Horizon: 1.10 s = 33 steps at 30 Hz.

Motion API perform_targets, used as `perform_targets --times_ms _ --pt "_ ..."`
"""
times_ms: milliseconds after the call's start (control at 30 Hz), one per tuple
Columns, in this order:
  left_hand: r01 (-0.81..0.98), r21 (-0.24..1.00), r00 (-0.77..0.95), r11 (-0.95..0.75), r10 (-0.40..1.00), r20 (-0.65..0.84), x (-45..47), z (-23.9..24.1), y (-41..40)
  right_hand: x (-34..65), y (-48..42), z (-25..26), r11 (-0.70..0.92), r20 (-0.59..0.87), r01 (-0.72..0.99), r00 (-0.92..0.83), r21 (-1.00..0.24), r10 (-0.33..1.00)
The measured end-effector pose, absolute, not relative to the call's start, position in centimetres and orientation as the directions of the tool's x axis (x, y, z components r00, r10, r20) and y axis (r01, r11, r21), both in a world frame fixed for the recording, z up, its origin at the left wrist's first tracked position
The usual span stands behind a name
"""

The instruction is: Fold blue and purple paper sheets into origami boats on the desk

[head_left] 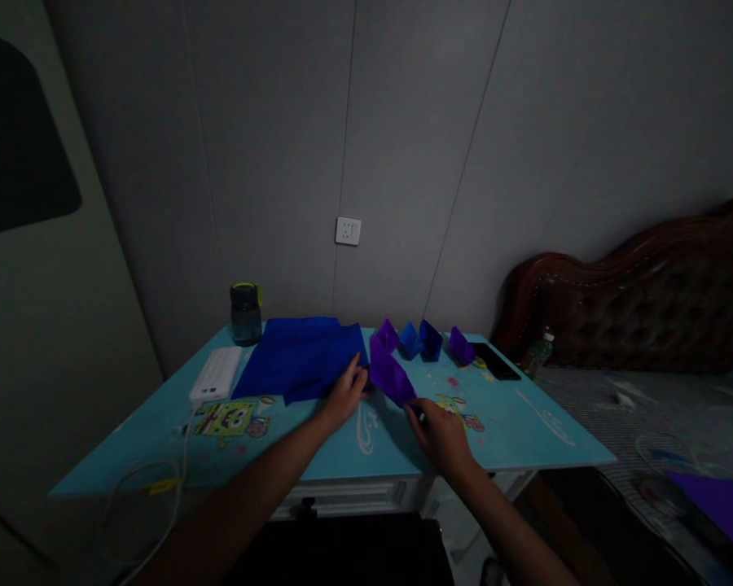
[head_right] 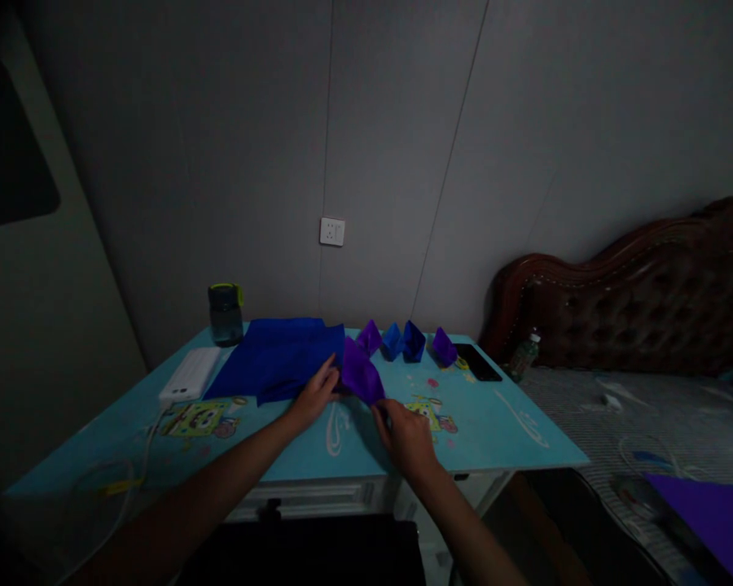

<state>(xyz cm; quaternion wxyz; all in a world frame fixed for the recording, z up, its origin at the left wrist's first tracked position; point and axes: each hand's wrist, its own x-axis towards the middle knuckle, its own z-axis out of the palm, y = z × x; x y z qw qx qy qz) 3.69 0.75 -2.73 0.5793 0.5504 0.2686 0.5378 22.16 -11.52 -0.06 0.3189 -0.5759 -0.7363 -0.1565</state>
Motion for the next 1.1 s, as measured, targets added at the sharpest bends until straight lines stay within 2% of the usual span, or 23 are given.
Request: perform_targets --times_ms 100,200,333,567,1100 --pt "-0.139 0.934 0.301 -0.329 0.884 0.357 3.6 -2.6 0.2 26.4 -12.9 0.0 0.179 0.675 0.966 -0.007 -0.185 0.738" --pt "0.025 0.855 0.329 -0.518 0.812 0.483 3.3 -2.2 -0.4 31.0 -14.5 -0.4 0.055 0.655 0.981 0.081 -0.183 0.751" --pt "0.146 0.741 0.378 -0.656 0.729 0.571 3.2 -1.4 -1.1 35.6 -16.3 -1.4 -0.094 0.608 0.976 0.198 -0.199 0.769" --pt "0.243 0.666 0.428 -0.705 0.694 0.579 3.1 -0.8 -1.5 38.0 -17.1 -2.9 -0.179 0.551 0.962 0.266 -0.207 0.791" --pt "0.270 0.629 0.457 -0.729 0.672 0.583 3.1 -0.3 -1.8 38.4 -17.5 -3.8 -0.160 0.561 0.961 0.262 -0.225 0.785"
